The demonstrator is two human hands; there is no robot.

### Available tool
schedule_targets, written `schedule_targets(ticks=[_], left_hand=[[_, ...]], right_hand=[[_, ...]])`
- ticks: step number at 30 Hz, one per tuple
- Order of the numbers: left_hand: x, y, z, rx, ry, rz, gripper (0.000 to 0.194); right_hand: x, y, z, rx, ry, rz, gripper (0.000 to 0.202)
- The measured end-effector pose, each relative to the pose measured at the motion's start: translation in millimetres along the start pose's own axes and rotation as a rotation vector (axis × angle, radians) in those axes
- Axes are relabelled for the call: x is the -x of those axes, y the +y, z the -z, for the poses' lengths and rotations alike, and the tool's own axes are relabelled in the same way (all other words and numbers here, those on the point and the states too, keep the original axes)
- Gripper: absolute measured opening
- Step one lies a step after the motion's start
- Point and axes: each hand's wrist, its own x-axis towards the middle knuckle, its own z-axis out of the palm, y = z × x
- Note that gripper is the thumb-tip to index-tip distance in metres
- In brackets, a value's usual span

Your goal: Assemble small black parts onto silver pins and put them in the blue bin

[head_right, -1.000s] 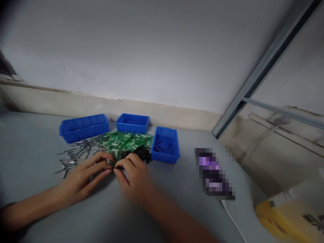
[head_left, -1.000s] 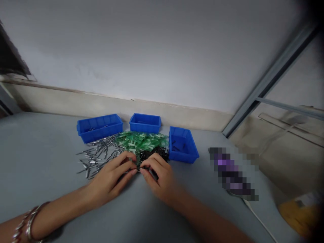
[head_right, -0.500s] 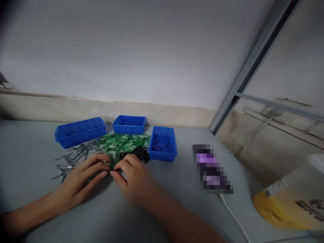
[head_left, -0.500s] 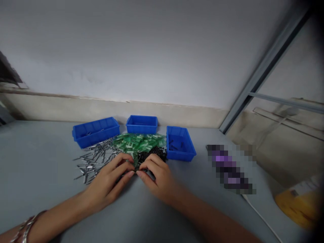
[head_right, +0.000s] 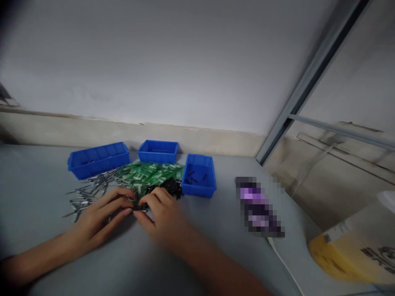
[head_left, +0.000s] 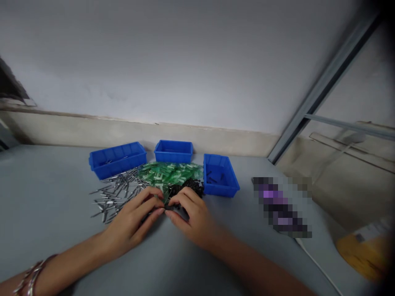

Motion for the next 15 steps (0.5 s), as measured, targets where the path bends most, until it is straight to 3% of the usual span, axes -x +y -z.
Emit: schedule_targets(ticks=[7,10,13,15], left_hand=[[0,0,0.1,-0.026,0.0,0.065,0.015],[0,0,0.1,-0.045,-0.029,0.116,0.019],[0,-1,-0.2,-0.053,-0.047,0.098,0.02],[0,-1,-0.4,-0.05,-0.048,0.107,0.02]], right_hand=[[-4,-2,8,0.119,0.111,0.056,0.013],[-10,5,21,0.407,0.262,0.039,0.016],[-18,20,42,0.715,0.377,-0.1,0.016],[-20,26,63,0.783,0.455,-0.161,0.02]])
